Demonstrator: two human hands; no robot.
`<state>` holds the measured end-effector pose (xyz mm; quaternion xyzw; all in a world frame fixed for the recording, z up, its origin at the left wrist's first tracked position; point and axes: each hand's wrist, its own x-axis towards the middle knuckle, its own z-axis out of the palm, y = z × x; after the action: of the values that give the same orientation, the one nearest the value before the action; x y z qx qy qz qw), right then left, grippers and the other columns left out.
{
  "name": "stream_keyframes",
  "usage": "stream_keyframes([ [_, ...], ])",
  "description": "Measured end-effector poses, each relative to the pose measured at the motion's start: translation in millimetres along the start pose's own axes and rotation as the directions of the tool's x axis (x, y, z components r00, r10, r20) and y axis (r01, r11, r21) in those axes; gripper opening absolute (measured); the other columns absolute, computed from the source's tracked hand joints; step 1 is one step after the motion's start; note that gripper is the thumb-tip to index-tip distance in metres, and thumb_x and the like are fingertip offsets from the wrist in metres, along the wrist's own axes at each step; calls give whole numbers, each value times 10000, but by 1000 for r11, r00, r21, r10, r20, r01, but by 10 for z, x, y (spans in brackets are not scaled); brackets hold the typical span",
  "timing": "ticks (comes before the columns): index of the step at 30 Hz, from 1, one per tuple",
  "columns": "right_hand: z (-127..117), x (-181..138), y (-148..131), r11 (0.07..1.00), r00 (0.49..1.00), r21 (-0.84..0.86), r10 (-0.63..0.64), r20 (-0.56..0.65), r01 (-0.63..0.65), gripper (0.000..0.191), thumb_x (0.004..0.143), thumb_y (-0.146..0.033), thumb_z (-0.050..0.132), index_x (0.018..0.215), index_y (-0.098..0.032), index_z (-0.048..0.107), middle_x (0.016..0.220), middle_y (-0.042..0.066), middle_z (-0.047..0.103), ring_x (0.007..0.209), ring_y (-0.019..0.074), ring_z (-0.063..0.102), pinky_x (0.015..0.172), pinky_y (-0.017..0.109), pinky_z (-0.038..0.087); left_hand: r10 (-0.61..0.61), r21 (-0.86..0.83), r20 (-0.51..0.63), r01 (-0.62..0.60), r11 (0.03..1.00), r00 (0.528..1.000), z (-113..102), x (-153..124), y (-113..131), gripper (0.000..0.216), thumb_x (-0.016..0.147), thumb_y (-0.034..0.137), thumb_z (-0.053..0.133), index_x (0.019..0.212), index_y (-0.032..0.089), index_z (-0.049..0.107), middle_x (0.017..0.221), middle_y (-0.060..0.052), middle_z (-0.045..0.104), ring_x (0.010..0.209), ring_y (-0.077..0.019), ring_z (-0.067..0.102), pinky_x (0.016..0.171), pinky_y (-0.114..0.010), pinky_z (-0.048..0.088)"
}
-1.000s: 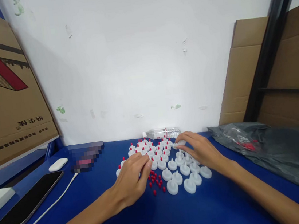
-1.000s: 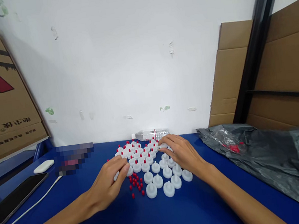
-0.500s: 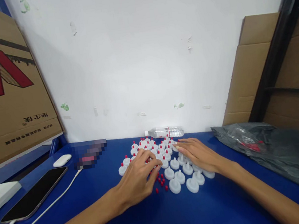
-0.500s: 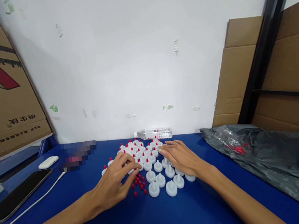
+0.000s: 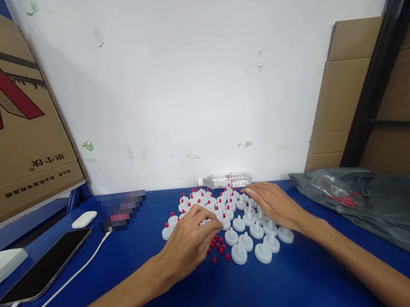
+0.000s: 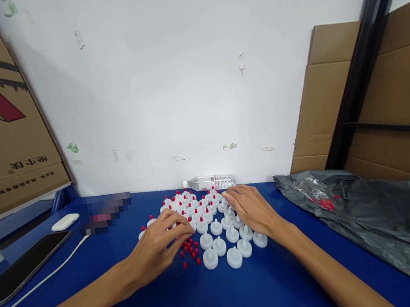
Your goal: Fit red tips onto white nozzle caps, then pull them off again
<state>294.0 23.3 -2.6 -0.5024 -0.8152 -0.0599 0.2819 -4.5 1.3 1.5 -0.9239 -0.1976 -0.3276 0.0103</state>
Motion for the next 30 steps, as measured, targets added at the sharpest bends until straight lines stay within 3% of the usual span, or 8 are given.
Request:
stream_keyframes([
  [6,80,5,109,985,978,77,142,150,-155,614,1040,-560,189,1352,-229,600,1430,86,557,1377,298,442,1144,544,330,62,-49,40,-60,997,997,20,18,-40,191,996,105,479,1024,182,651,971,-50,703,934,-188,532,803,-321,458],
  [10,120,15,120,976,962,120,154,223,-184,662,1034,-580,153,1331,-224,626,1397,91,587,1346,299,486,1133,533,357,63,-61,55,-60,996,996,20,31,-29,158,1008,203,518,984,180,673,901,-40,711,897,-186,533,797,-318,452],
  [16,28,45,85,990,998,126,55,42,-60,570,1056,-493,199,1183,-230,689,1186,82,709,1150,289,635,973,468,503,59,-59,104,-53,997,993,43,-8,-73,192,1005,176,503,1002,211,692,979,-45,703,922,-184,519,793,-315,443],
  [21,-103,68,6,999,992,38,42,-115,-38,482,1055,-451,269,1080,-206,683,1154,92,699,1056,273,652,940,428,489,57,-40,121,-52,998,991,69,-27,-120,261,970,93,486,1005,227,707,997,-42,722,944,-196,545,811,-336,437],
  [30,-88,38,-49,999,986,-24,-33,-166,30,386,1041,-399,355,1118,-215,685,1126,88,693,1010,255,651,899,434,497,7,26,146,-11,1000,989,69,-39,-122,224,971,113,507,967,223,702,922,-32,720,986,-203,603,836,-343,424],
])
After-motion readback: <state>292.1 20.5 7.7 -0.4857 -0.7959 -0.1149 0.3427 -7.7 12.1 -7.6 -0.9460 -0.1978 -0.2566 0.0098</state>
